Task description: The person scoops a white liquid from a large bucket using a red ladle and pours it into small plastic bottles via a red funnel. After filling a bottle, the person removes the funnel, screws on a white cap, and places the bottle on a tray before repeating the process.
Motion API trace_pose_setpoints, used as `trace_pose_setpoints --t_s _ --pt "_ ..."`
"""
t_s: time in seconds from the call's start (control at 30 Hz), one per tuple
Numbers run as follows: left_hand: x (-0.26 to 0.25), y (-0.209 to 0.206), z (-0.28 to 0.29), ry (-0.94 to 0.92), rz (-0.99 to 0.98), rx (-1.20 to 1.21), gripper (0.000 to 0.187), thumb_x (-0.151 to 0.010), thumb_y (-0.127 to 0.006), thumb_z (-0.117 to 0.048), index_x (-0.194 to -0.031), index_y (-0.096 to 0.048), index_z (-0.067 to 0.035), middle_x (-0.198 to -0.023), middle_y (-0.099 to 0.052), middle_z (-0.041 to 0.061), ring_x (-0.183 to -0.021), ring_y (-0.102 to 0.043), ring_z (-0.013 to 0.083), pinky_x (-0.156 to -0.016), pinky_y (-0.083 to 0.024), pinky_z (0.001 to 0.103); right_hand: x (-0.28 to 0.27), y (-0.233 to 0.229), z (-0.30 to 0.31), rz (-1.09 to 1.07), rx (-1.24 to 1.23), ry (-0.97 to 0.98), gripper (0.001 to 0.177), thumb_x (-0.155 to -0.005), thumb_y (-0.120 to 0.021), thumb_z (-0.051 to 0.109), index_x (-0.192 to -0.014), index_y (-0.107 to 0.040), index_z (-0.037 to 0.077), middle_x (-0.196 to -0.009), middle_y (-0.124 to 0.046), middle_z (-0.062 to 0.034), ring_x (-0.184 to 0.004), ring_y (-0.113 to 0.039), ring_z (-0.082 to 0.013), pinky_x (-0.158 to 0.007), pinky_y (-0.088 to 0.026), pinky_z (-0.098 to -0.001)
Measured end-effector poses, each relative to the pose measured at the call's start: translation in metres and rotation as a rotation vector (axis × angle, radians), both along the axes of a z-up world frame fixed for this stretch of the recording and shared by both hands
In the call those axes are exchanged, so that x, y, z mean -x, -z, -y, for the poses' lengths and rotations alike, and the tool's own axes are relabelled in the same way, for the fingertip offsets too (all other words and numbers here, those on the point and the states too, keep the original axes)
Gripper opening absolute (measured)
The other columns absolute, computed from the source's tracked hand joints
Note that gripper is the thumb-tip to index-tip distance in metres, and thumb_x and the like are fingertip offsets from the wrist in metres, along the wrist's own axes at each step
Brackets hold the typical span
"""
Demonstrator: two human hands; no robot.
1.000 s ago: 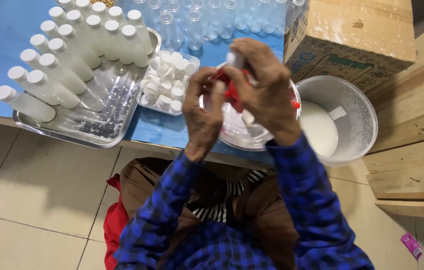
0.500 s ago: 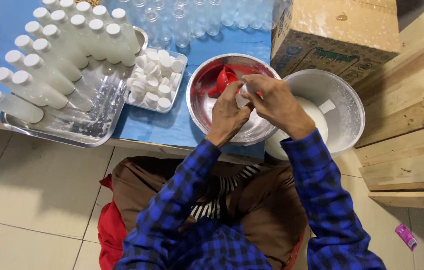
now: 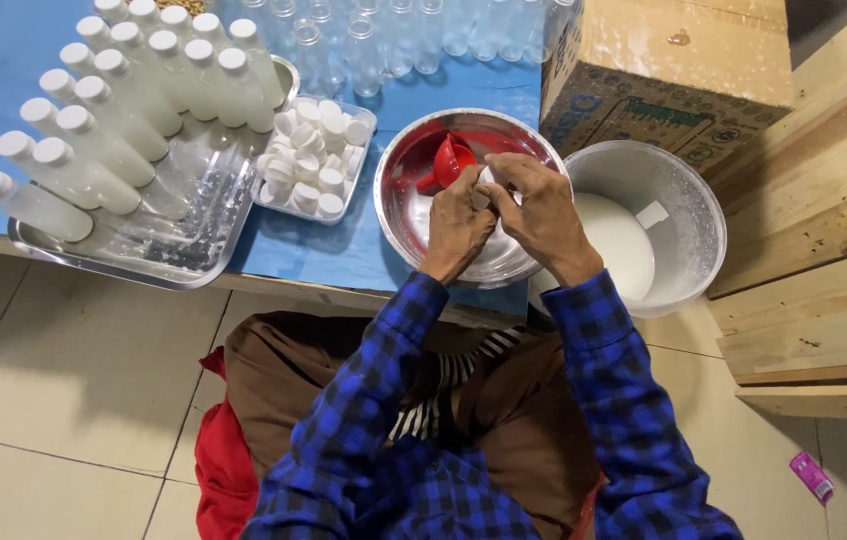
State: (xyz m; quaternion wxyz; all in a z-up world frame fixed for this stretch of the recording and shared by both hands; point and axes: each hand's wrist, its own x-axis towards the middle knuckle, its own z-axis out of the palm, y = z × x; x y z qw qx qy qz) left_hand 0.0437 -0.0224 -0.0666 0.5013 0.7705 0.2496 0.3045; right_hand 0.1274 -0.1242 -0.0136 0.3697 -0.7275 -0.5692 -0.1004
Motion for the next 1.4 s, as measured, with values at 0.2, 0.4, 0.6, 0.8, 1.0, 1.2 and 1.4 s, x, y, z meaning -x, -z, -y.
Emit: trace_pose_setpoints --t_s 0.2,0.4,0.6,0.8,1.0,1.2,1.4 --pt "0.003 -0.006 0.0 0.009 -0.013 0.027 0.008 -0.088 -0.056 -0.021 -0.093 -0.063 -0.019 -0.067 -0.065 0.016 -0.077 -0.069 0.0439 -0.073 -0.054 0.053 0.011 0.0 -0.004 -0.046 -0.03 0.002 0.023 -0.099 -0.073 0.01 -0.122 -0.073 0.006 -0.113 -0.073 -0.0179 -0.111 -0.07 -0.0382 -0.094 -0.056 -0.0463" --pt "0.004 -0.007 -0.003 0.017 -0.028 0.053 0.006 -0.087 -0.057 -0.022 -0.09 -0.061 -0.019 -0.066 -0.065 0.015 -0.077 -0.069 0.0431 -0.073 -0.053 0.053 0.013 -0.008 -0.003 -0.071 0.007 -0.013 0.024 -0.097 -0.073 0.007 -0.121 -0.074 0.009 -0.112 -0.074 -0.0156 -0.112 -0.069 -0.0378 -0.093 -0.056 -0.0467" --pt "0.011 -0.023 -0.002 0.028 -0.036 0.096 0.007 -0.082 -0.063 -0.021 -0.087 -0.06 -0.018 -0.069 -0.068 0.01 -0.078 -0.071 0.0373 -0.075 -0.055 0.048 0.013 -0.025 0.0 -0.18 0.116 -0.102 0.03 -0.097 -0.064 -0.001 -0.125 -0.071 0.009 -0.12 -0.072 -0.0182 -0.122 -0.063 -0.0414 -0.099 -0.052 -0.0518" --pt "0.013 -0.029 -0.002 0.042 -0.008 0.122 0.017 -0.077 -0.07 -0.022 -0.092 -0.065 -0.016 -0.075 -0.071 0.012 -0.083 -0.073 0.0396 -0.079 -0.055 0.05 0.01 -0.042 0.004 -0.256 0.185 -0.178 0.039 -0.095 -0.055 -0.01 -0.13 -0.067 0.002 -0.127 -0.069 -0.0276 -0.126 -0.057 -0.0499 -0.103 -0.047 -0.0586" --pt "0.006 -0.008 -0.003 0.062 -0.012 0.094 0.025 -0.078 -0.069 -0.021 -0.102 -0.068 -0.024 -0.081 -0.075 0.011 -0.093 -0.073 0.0401 -0.082 -0.056 0.053 0.002 -0.019 0.004 -0.078 0.103 -0.089 0.043 -0.094 -0.076 0.016 -0.135 -0.065 0.007 -0.128 -0.067 -0.0218 -0.126 -0.061 -0.0428 -0.1 -0.052 -0.0519" --pt "0.009 -0.009 0.0 0.031 -0.007 0.113 0.025 -0.08 -0.067 -0.023 -0.105 -0.069 -0.028 -0.083 -0.076 0.009 -0.094 -0.074 0.0377 -0.084 -0.057 0.051 0.001 -0.004 -0.003 -0.033 0.019 0.081 0.033 -0.094 -0.083 0.026 -0.12 -0.072 0.01 -0.106 -0.066 -0.01 -0.099 -0.071 -0.0303 -0.078 -0.061 -0.0351" --pt "0.01 -0.021 0.0 0.022 -0.007 0.128 0.021 -0.078 -0.07 -0.022 -0.099 -0.068 -0.022 -0.071 -0.069 0.01 -0.077 -0.072 0.0347 -0.076 -0.056 0.048 -0.002 -0.012 0.001 -0.117 0.103 -0.035 0.034 -0.095 -0.075 0.008 -0.127 -0.07 0.017 -0.117 -0.066 -0.0131 -0.113 -0.067 -0.0386 -0.096 -0.053 -0.049"
